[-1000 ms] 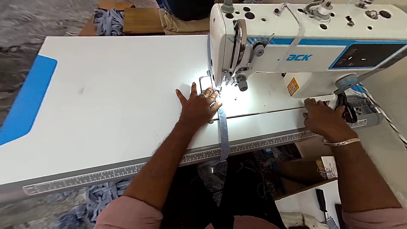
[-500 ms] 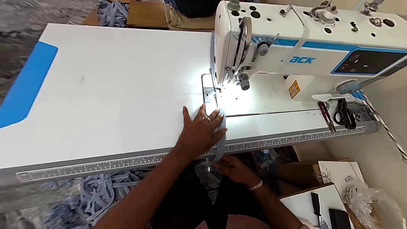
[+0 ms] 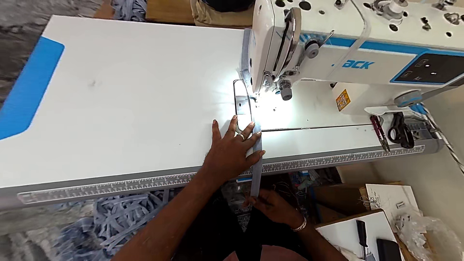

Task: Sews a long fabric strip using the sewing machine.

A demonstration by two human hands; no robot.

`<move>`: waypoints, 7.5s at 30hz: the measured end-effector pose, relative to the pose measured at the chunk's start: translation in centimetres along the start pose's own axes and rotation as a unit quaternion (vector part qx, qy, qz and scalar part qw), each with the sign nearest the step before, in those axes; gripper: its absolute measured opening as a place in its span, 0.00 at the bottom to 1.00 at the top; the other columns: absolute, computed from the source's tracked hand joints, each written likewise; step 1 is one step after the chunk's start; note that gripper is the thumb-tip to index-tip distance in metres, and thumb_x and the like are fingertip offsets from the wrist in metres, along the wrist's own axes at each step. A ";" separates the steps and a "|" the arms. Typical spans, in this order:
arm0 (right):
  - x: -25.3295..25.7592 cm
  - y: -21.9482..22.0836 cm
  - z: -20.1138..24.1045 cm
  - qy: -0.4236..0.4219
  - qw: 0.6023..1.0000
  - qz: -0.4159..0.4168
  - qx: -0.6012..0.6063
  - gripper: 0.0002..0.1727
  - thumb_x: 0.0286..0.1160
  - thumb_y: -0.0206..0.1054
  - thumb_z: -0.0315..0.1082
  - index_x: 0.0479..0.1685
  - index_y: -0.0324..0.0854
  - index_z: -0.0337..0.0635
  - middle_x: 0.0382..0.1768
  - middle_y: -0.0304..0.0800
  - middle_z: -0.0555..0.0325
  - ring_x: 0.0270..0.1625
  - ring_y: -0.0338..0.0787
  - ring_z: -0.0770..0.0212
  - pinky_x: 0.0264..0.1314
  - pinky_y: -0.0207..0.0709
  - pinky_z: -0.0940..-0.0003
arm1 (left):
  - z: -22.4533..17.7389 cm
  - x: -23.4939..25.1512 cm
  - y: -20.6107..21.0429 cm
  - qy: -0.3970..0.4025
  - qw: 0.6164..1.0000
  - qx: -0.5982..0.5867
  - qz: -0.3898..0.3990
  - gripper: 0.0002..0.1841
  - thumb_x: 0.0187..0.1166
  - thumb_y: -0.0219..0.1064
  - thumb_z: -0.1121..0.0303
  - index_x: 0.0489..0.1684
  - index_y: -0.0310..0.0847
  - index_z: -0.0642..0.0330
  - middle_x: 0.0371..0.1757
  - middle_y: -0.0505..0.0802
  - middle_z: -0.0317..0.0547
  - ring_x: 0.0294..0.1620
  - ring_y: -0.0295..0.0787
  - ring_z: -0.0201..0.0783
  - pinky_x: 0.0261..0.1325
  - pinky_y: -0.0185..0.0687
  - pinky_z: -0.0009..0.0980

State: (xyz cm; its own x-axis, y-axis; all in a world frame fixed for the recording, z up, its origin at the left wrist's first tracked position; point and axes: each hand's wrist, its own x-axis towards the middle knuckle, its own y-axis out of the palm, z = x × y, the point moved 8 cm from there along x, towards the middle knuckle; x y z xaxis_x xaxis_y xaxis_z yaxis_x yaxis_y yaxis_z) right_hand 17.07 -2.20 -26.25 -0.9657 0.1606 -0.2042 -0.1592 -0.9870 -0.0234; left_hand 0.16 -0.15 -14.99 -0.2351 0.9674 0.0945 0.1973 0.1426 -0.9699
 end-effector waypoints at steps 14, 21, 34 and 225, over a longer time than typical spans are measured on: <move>-0.3 0.0 -0.4 0.026 0.999 0.001 -0.025 0.18 0.89 0.61 0.46 0.51 0.88 0.40 0.36 0.89 0.63 0.34 0.82 0.76 0.41 0.77 0.78 | -0.1 -0.2 0.0 0.007 1.000 0.003 -0.004 0.36 0.83 0.40 0.28 0.85 0.73 0.28 0.90 0.71 0.30 0.96 0.47 0.62 0.83 0.29 0.83; -0.5 -0.2 0.4 -0.014 1.000 -0.003 0.013 0.21 0.89 0.59 0.47 0.44 0.87 0.37 0.32 0.88 0.64 0.35 0.85 0.75 0.42 0.80 0.76 | -0.1 -0.1 0.0 0.008 1.000 0.004 -0.009 0.36 0.83 0.40 0.28 0.84 0.74 0.28 0.90 0.73 0.31 0.95 0.48 0.62 0.82 0.30 0.84; -1.3 -0.7 -0.1 0.061 0.997 -0.023 0.052 0.16 0.85 0.65 0.47 0.51 0.85 0.41 0.36 0.91 0.62 0.27 0.88 0.71 0.29 0.85 0.74 | -0.1 -0.3 -0.2 0.008 1.000 -0.001 -0.009 0.32 0.88 0.37 0.33 0.83 0.75 0.26 0.90 0.73 0.30 0.95 0.49 0.62 0.84 0.30 0.82; -0.5 -0.5 0.0 -0.004 0.998 -0.044 -0.045 0.19 0.90 0.59 0.46 0.46 0.88 0.39 0.39 0.92 0.63 0.40 0.88 0.74 0.47 0.82 0.74 | 2.2 4.7 -0.4 -0.066 0.997 0.019 0.025 0.37 0.86 0.35 0.29 0.87 0.70 0.30 0.91 0.70 0.28 0.96 0.42 0.63 0.78 0.22 0.88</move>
State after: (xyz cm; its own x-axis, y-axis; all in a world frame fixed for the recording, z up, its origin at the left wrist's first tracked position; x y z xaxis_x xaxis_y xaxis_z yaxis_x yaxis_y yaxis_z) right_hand 17.63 -1.81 -26.10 -0.9507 0.2460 -0.1887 -0.2244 -0.9659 -0.1289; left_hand -3.09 3.89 -14.60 -0.3500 0.9366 0.0177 0.1763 0.0844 -0.9807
